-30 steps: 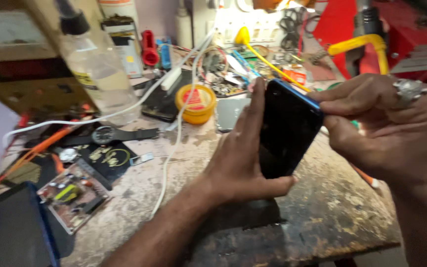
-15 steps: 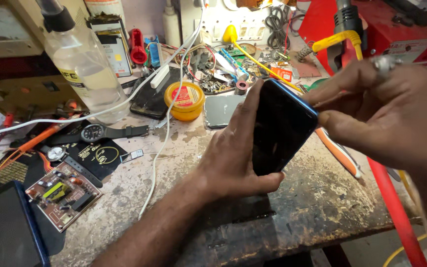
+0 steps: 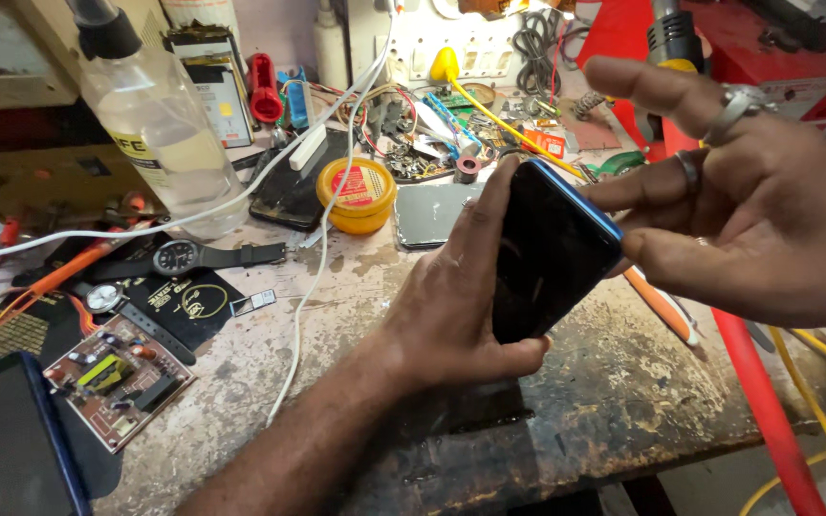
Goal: The person holds a blue smartphone and uses a metal prying tool to separate the back cover from the frame. After removing the back cover, the person uses a screwdriver to unscrew and remove screws from the internal chassis.
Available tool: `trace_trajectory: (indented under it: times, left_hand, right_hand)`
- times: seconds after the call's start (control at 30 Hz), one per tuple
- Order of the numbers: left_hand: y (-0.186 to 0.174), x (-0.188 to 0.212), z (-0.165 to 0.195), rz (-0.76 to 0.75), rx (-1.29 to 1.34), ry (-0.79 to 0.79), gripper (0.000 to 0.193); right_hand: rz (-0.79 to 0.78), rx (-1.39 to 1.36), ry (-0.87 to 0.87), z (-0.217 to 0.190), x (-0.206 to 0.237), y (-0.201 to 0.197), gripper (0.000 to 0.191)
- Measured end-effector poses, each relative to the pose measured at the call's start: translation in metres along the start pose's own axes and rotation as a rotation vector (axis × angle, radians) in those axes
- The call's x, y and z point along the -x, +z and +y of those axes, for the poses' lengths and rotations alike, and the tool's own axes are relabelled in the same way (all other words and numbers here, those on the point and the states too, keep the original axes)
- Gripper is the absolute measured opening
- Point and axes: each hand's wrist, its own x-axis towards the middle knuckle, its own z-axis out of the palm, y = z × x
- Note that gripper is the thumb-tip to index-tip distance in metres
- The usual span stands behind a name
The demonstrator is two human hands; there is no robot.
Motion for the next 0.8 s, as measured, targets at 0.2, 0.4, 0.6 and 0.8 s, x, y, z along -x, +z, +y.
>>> trace_trajectory:
  times: [0.2,0.4,0.6,0.8]
  left_hand:
    - [0.006,0.000,-0.002,-0.012,-0.004,-0.029,0.136]
    - [0.006,-0.001,-0.006,-0.003,-0.021,-0.011,0.137]
    - [0.005,-0.003,-0.004,-0.038,-0.028,-0.082,0.136]
    - [-0.001,-0.003,0.000,-0.047,-0.030,-0.083,0.136]
  right_hand:
    - [0.015,0.024,-0.047,0.001,-0.005,0.007,0.080]
    - [0.191,0.209,-0.034,0.016,0.002,0.014,0.053]
    - [0.324,0.302,-0.082,0.031,0.010,0.018,0.027]
    - [0.272,0.349,-0.057,0.017,0.008,0.009,0.022]
